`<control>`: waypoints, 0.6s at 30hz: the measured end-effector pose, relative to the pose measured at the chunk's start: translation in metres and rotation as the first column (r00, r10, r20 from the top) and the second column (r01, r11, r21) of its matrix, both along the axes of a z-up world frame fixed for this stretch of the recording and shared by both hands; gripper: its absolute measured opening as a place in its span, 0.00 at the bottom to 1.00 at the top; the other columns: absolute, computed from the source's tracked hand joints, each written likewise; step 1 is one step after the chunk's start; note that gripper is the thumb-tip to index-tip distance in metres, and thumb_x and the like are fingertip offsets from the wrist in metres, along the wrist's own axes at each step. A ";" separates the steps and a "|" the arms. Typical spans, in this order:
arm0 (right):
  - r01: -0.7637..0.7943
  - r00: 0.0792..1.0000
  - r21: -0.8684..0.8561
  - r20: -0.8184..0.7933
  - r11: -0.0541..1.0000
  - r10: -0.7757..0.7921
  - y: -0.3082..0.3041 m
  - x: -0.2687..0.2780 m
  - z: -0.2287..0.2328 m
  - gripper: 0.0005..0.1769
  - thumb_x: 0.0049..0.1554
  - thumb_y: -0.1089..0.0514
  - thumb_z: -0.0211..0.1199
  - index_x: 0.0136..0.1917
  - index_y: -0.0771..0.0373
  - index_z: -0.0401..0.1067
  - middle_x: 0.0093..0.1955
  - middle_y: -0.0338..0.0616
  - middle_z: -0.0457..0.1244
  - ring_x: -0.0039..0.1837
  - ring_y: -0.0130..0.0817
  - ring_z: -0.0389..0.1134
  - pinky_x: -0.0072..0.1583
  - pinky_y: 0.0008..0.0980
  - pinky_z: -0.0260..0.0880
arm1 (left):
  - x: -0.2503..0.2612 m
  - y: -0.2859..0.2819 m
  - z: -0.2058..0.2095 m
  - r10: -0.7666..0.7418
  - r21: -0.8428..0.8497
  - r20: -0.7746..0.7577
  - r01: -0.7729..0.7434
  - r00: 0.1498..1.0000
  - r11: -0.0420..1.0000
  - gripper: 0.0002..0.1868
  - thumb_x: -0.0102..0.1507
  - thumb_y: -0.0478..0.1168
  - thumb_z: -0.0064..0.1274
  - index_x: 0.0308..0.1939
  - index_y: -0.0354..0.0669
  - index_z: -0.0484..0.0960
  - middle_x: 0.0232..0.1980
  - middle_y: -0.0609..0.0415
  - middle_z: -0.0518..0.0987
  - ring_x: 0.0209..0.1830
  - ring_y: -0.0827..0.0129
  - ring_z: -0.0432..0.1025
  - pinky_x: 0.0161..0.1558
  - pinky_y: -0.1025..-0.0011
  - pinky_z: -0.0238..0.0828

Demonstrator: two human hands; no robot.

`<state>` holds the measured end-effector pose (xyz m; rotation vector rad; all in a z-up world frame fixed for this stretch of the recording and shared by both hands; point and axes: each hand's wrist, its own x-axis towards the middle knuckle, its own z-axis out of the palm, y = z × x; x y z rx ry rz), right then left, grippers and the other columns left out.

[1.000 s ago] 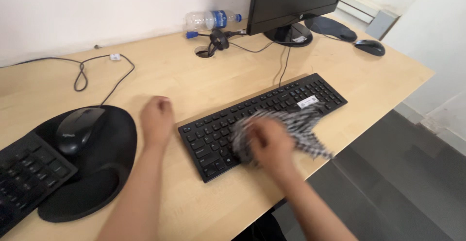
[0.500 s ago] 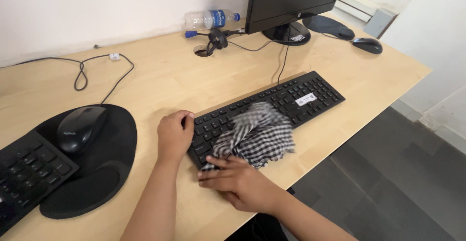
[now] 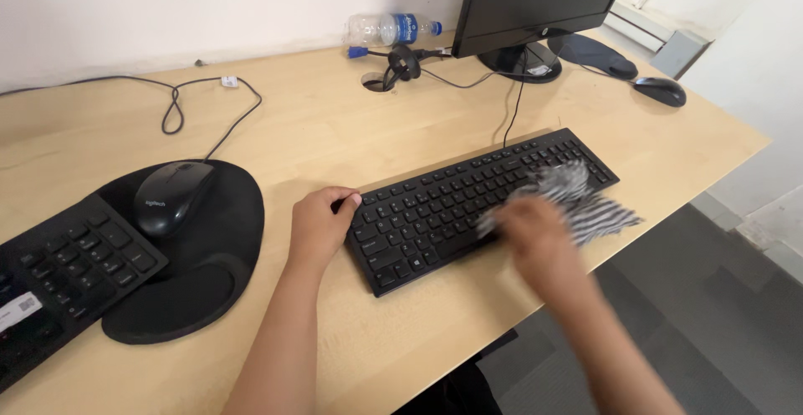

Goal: The person wipes down a computer keyboard and the back of a monitor with a cloth.

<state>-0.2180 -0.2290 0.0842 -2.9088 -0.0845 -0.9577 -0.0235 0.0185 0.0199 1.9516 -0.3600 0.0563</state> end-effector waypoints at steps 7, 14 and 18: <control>-0.469 0.883 0.020 -0.021 0.883 0.469 0.113 0.015 -0.030 0.22 0.51 0.64 0.67 0.60 0.64 0.77 0.60 0.46 0.68 0.62 0.43 0.68 0.63 0.42 0.68 | 0.007 0.004 -0.014 -0.069 -0.033 0.101 0.072 0.993 0.997 0.13 0.62 0.43 0.60 0.46 0.42 0.88 0.44 0.46 0.86 0.44 0.59 0.82 0.49 0.68 0.76; -0.198 0.965 0.147 -0.144 0.969 0.219 0.108 0.012 -0.026 0.26 0.45 0.68 0.66 0.59 0.64 0.77 0.57 0.48 0.66 0.62 0.46 0.65 0.63 0.41 0.65 | 0.018 0.009 -0.002 -0.121 -0.001 -0.101 0.122 0.987 0.993 0.13 0.58 0.45 0.63 0.43 0.44 0.90 0.39 0.49 0.88 0.36 0.64 0.82 0.43 0.69 0.76; -0.258 0.934 0.223 -0.194 0.940 0.302 0.118 0.005 -0.034 0.24 0.48 0.67 0.67 0.60 0.63 0.78 0.53 0.45 0.64 0.59 0.43 0.64 0.61 0.38 0.65 | 0.021 0.009 0.003 -0.124 0.018 -0.117 0.127 0.985 0.992 0.13 0.58 0.46 0.64 0.41 0.43 0.90 0.37 0.50 0.88 0.35 0.65 0.82 0.41 0.69 0.76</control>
